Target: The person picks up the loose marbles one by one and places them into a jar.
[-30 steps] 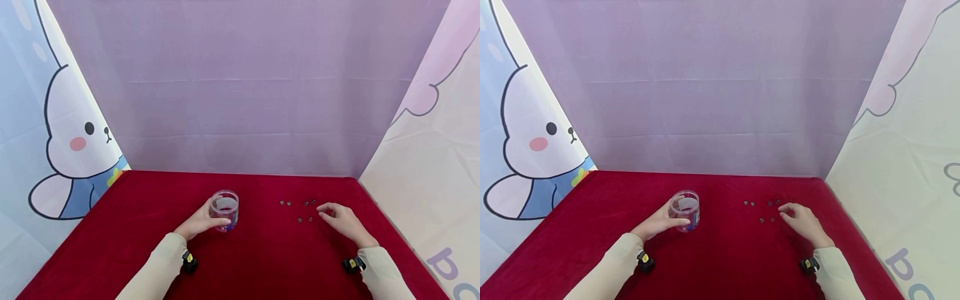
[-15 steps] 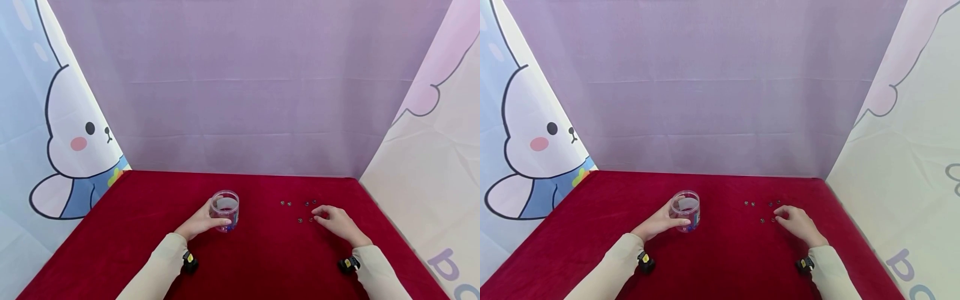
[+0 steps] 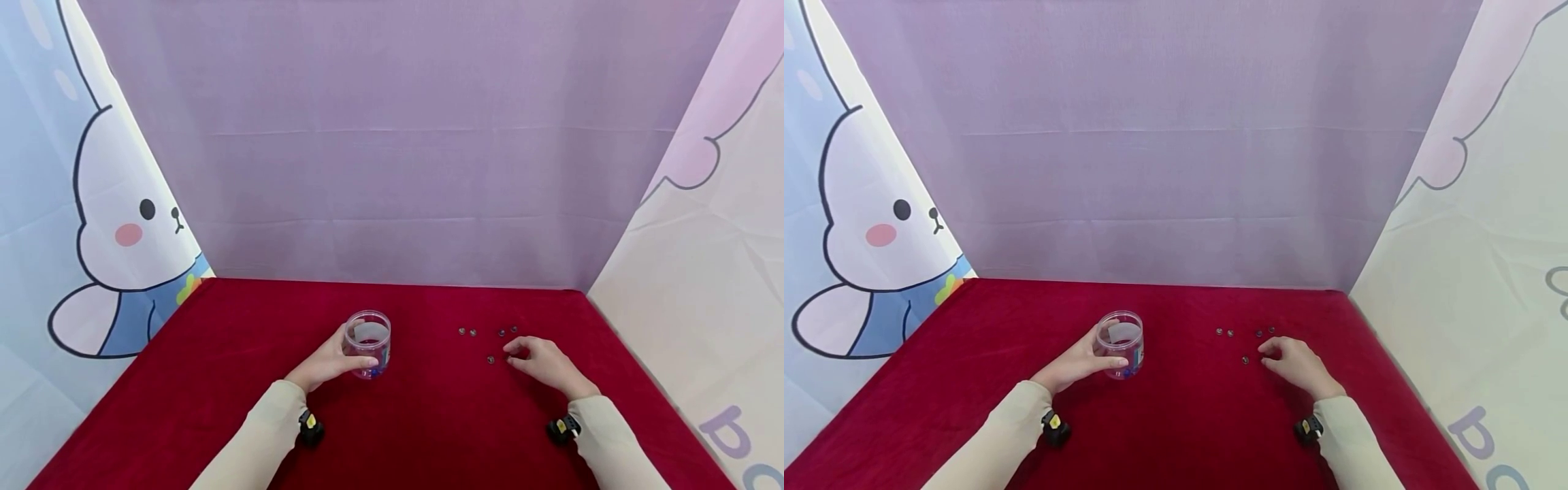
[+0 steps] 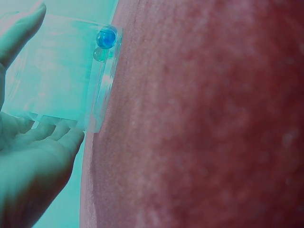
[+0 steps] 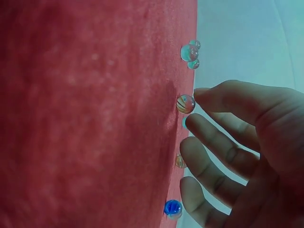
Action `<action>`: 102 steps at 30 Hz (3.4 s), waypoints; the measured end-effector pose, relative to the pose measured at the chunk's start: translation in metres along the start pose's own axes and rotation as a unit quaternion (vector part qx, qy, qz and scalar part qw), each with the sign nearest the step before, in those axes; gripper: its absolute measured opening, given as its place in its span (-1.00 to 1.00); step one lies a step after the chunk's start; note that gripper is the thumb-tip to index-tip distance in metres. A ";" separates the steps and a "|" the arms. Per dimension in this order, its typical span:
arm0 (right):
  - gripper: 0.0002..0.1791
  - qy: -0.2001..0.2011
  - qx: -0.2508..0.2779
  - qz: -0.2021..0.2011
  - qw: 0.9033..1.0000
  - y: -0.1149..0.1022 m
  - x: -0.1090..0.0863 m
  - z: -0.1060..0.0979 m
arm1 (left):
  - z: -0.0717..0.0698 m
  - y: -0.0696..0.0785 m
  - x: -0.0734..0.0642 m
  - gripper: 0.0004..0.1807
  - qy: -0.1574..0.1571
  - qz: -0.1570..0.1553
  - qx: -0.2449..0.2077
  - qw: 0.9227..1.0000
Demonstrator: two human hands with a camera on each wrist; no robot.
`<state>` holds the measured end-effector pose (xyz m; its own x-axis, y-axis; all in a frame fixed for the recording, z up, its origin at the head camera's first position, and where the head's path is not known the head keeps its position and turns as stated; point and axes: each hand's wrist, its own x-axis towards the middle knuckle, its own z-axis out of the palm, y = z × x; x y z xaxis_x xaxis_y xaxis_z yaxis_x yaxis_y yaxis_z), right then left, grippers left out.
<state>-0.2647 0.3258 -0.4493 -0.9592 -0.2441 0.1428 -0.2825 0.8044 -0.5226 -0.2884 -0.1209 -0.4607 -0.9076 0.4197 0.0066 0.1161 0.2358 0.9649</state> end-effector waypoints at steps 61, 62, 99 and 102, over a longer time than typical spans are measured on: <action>-0.82 -0.007 -0.026 0.013 1.000 -0.010 0.001 -0.011 | -0.001 0.001 -0.002 -0.02 0.003 -0.015 -0.001 1.000; -0.82 -0.005 -0.027 0.011 1.000 -0.011 0.001 -0.011 | -0.001 0.000 -0.002 -0.01 0.002 -0.014 -0.001 1.000; -0.81 0.021 -0.009 -0.043 0.999 -0.038 0.001 -0.025 | -0.001 0.002 -0.001 0.03 -0.001 -0.009 0.005 1.000; -0.81 0.018 -0.009 -0.042 0.999 -0.041 0.002 -0.024 | -0.001 0.002 -0.002 0.02 -0.001 -0.010 0.005 1.000</action>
<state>-0.2553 0.3049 -0.4074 -0.9321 -0.2905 0.2163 -0.3611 0.7914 -0.4933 -0.2864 -0.1220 -0.4585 -0.9090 0.4165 -0.0136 0.1014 0.2526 0.9622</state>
